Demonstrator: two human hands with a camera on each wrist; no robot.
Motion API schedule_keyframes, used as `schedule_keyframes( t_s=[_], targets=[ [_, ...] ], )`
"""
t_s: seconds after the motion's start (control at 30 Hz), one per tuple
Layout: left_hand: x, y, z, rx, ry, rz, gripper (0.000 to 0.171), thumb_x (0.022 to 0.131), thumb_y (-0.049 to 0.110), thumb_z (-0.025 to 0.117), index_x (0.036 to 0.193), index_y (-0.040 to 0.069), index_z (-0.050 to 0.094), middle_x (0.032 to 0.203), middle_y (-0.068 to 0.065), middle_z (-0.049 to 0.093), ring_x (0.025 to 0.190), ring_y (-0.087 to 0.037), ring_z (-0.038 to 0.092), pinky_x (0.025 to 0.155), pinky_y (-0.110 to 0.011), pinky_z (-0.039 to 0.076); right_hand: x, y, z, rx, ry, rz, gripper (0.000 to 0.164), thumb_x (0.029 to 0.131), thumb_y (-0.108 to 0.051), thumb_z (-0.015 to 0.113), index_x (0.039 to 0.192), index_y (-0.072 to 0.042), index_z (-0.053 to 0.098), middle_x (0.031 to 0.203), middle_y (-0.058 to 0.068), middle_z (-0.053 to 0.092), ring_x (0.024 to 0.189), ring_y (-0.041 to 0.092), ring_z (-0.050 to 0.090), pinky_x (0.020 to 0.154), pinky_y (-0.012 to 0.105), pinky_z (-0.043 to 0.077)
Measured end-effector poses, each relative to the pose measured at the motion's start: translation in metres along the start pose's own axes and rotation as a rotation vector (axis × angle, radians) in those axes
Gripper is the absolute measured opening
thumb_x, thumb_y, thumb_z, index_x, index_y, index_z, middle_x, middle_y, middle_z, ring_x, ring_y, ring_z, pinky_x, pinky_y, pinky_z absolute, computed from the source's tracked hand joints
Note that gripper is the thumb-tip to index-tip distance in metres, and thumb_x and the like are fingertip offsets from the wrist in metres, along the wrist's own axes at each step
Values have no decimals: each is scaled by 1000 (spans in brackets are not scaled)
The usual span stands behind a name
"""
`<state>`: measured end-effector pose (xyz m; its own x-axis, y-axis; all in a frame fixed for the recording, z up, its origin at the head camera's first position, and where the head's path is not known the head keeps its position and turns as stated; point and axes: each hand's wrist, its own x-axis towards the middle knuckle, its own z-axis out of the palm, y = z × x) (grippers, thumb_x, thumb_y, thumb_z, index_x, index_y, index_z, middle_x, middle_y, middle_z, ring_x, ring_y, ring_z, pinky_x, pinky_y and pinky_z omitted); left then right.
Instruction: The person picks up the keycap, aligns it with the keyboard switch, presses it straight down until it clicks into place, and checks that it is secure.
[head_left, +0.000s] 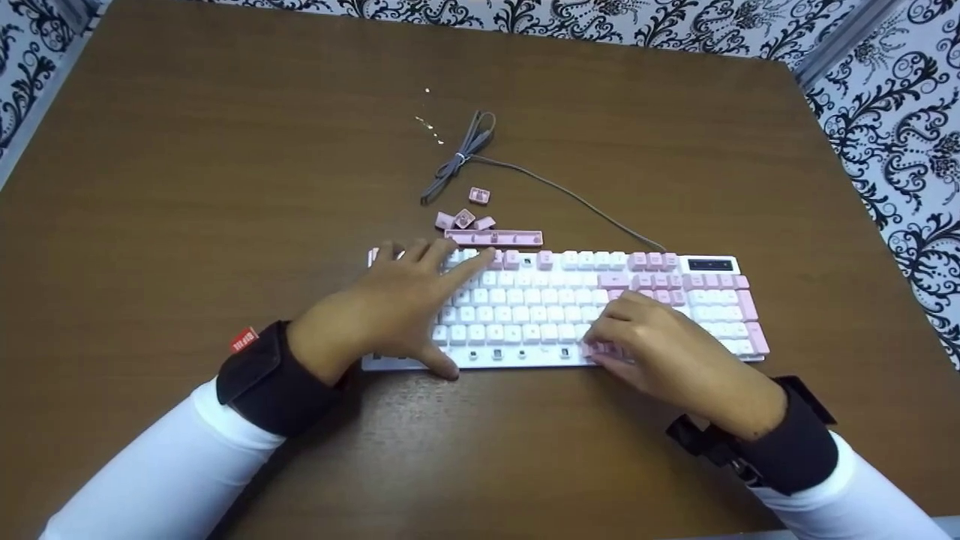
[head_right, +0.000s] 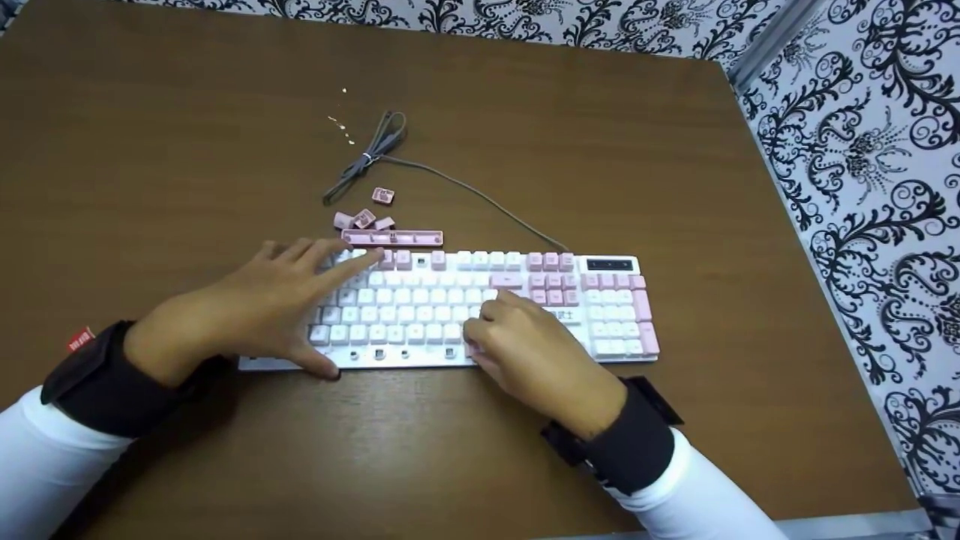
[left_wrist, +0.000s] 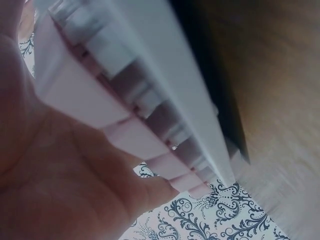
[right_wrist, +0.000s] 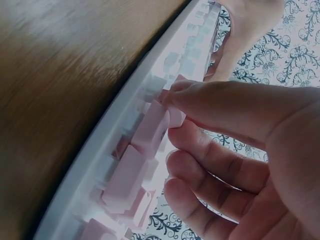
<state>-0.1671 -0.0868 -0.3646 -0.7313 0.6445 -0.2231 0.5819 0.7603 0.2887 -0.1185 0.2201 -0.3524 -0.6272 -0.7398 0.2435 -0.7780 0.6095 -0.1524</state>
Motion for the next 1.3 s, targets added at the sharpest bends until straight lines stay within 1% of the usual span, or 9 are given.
schedule_keyframes(
  t_s=[0.2,0.33,0.5,0.87,1.0,1.3],
  targets=[
    [0,0,0,2,2,-2,133,58,70,85,161,31,10,157,-19,28,144,-42,31,112,-68,26,0,-2,0,-3,-21,16,12,78,-5,83,83,-9,73,79,0,65,74,13,57,63,29,51],
    [0,0,0,8,5,2,133,58,70,84,161,30,10,157,-19,28,144,-42,31,112,-68,26,-1,-2,0,0,-19,19,12,77,-4,83,83,-8,73,79,0,64,74,13,57,63,30,50],
    [0,0,-1,8,-4,1,132,59,70,84,161,30,10,158,-19,27,145,-42,31,112,-70,26,0,0,-1,5,-13,-1,13,77,-5,83,82,-8,72,78,0,63,73,13,57,63,30,51],
    [0,0,-2,9,8,13,133,58,69,85,161,29,11,157,-19,28,143,-42,32,110,-67,27,0,3,-1,30,8,-32,14,75,-5,84,84,-9,74,80,0,66,74,13,59,64,29,52],
    [1,-1,-2,5,7,8,133,58,69,85,161,30,11,157,-19,28,144,-42,31,111,-67,27,-1,4,0,40,13,-40,16,74,-4,85,85,-9,74,81,0,66,74,13,60,64,29,53],
    [0,0,-1,6,5,2,133,58,69,85,161,30,10,156,-17,29,144,-40,32,111,-69,26,-1,6,2,38,26,-61,15,75,-6,84,85,-9,74,81,-1,66,74,13,59,64,30,53]
  ],
)
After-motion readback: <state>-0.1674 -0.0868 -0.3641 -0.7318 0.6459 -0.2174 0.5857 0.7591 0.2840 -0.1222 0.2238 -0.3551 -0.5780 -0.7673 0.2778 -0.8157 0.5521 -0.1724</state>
